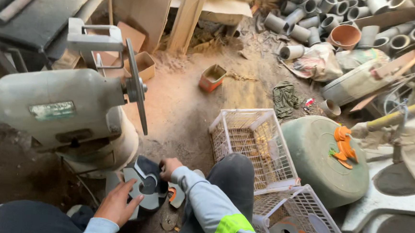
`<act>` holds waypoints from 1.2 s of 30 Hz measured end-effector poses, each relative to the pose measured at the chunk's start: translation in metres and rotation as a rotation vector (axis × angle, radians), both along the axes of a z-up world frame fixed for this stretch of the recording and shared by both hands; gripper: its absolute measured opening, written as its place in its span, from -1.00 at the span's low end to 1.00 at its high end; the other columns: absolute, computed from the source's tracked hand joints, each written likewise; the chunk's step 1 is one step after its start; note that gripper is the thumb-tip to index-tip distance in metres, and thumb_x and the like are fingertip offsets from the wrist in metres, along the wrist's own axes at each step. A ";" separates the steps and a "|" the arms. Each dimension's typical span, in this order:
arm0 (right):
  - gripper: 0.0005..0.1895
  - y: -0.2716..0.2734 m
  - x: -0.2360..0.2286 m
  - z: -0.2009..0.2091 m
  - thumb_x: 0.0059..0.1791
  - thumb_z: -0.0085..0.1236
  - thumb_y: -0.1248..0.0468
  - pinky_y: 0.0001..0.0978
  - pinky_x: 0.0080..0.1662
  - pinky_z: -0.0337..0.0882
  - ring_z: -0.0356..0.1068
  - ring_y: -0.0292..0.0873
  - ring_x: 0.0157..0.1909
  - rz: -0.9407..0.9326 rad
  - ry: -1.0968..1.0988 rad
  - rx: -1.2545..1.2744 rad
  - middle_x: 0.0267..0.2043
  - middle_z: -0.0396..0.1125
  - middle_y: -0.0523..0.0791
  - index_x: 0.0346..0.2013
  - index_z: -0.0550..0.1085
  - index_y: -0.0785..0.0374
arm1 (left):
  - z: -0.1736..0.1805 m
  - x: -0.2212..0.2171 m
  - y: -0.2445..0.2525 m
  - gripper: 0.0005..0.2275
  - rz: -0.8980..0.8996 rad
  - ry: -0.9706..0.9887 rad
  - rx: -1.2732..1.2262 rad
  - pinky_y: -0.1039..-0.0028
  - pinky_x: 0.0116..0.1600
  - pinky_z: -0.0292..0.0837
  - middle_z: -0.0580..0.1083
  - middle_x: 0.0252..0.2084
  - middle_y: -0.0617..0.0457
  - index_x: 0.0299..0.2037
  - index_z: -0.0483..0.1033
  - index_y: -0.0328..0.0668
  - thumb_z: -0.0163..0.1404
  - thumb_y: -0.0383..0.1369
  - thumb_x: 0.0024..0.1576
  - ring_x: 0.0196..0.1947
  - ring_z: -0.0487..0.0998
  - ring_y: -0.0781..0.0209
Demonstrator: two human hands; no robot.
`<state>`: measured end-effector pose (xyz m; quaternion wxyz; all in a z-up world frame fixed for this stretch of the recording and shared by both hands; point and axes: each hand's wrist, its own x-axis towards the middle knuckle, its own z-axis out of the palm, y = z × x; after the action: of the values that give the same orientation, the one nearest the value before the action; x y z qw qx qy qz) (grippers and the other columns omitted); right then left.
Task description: The person sits on the ground and uses a belt sander to grind the edges of several shoe sole parts. They handle each piece individually, pressing it against the moving belt to smooth the surfaces.
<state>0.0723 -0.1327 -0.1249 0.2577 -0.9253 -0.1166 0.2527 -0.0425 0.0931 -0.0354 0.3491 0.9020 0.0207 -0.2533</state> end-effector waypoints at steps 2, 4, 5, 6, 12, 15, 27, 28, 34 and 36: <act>-0.65 0.002 0.002 -0.002 -0.15 0.22 0.22 -0.12 0.10 0.46 0.48 0.16 0.01 0.020 -0.025 -0.025 -0.08 0.49 0.09 -0.08 0.59 0.20 | -0.005 0.010 0.001 -0.43 -0.025 0.003 -0.002 0.25 0.25 0.42 0.45 0.17 -0.11 0.33 0.28 -0.10 0.08 -0.09 0.13 0.18 0.51 -0.04; -0.64 0.003 0.007 0.004 -0.12 0.18 0.19 -0.14 0.14 0.45 0.46 0.15 0.08 -0.027 -0.025 0.009 0.00 0.50 0.10 -0.06 0.58 0.21 | -0.007 0.020 -0.001 -0.42 -0.042 -0.052 -0.013 0.26 0.27 0.39 0.40 0.22 -0.10 0.31 0.28 -0.10 0.12 -0.08 0.12 0.21 0.46 -0.04; -0.58 0.004 0.003 0.007 -0.12 0.22 0.17 -0.12 0.16 0.41 0.42 0.18 0.12 -0.028 -0.047 -0.003 0.05 0.44 0.12 0.01 0.53 0.21 | -0.007 0.019 -0.001 -0.42 -0.035 -0.039 -0.024 0.25 0.26 0.38 0.39 0.22 -0.10 0.31 0.28 -0.10 0.12 -0.09 0.12 0.21 0.45 -0.05; -0.52 0.006 0.000 0.011 -0.12 0.25 0.16 -0.09 0.17 0.38 0.37 0.21 0.16 -0.028 -0.070 -0.015 0.11 0.38 0.13 0.07 0.48 0.20 | -0.006 0.019 -0.002 -0.43 -0.028 -0.026 -0.035 0.24 0.26 0.37 0.39 0.22 -0.09 0.31 0.27 -0.10 0.12 -0.09 0.12 0.22 0.43 -0.05; -0.36 0.022 -0.011 0.041 -0.11 0.31 0.06 -0.03 0.20 0.36 0.32 0.26 0.20 -0.048 0.029 -0.165 0.22 0.23 0.15 0.20 0.35 0.17 | -0.005 0.013 -0.005 -0.46 0.017 -0.074 -0.063 0.27 0.23 0.41 0.46 0.12 -0.10 0.26 0.33 -0.12 0.12 -0.12 0.10 0.15 0.49 -0.06; -0.41 0.030 -0.011 0.045 -0.12 0.32 0.07 -0.03 0.18 0.38 0.34 0.26 0.18 -0.055 -0.001 -0.180 0.18 0.26 0.16 0.14 0.40 0.17 | -0.013 0.009 -0.005 -0.48 0.010 -0.095 -0.044 0.27 0.23 0.39 0.48 0.11 -0.12 0.23 0.36 -0.15 0.12 -0.11 0.09 0.15 0.47 -0.09; -0.22 0.018 0.000 0.009 -0.13 0.30 -0.05 0.05 0.13 0.38 0.28 0.34 0.17 0.008 -0.223 -0.174 0.19 0.21 0.28 0.23 0.32 0.34 | -0.037 0.017 0.000 -0.44 0.075 -0.390 -0.029 0.07 0.18 0.35 0.44 0.17 -0.32 0.24 0.40 -0.29 0.13 -0.10 0.09 0.13 0.44 -0.32; -0.29 0.011 -0.020 0.010 -0.10 0.28 -0.03 0.02 0.15 0.40 0.30 0.31 0.17 0.020 -0.253 -0.058 0.17 0.25 0.23 0.20 0.35 0.30 | -0.037 0.000 0.000 -0.47 0.160 -0.319 -0.056 0.11 0.17 0.40 0.49 0.10 -0.29 0.22 0.42 -0.29 0.13 -0.14 0.10 0.08 0.49 -0.28; -0.37 0.043 -0.056 0.055 -0.19 0.38 0.04 0.05 0.10 0.35 0.29 0.24 0.13 0.319 -0.135 -0.083 0.04 0.28 0.14 0.03 0.33 0.24 | -0.007 0.015 0.017 -0.54 0.308 -0.443 -0.084 0.13 0.07 0.44 0.54 -0.04 -0.31 0.12 0.50 -0.33 0.19 -0.23 0.07 -0.03 0.54 -0.28; -0.36 0.049 -0.069 0.055 -0.21 0.39 0.07 0.09 0.06 0.33 0.28 0.23 0.14 0.372 -0.116 -0.154 0.04 0.27 0.13 0.03 0.31 0.24 | -0.004 0.017 0.014 -0.54 0.310 -0.399 -0.080 0.13 0.05 0.45 0.55 -0.07 -0.29 0.12 0.50 -0.31 0.19 -0.22 0.06 -0.05 0.55 -0.27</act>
<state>0.0031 -0.0842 -0.0702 0.1282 -0.9177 -0.2805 0.2503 -0.0252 0.1072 -0.0391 0.4164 0.9056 0.0792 -0.0145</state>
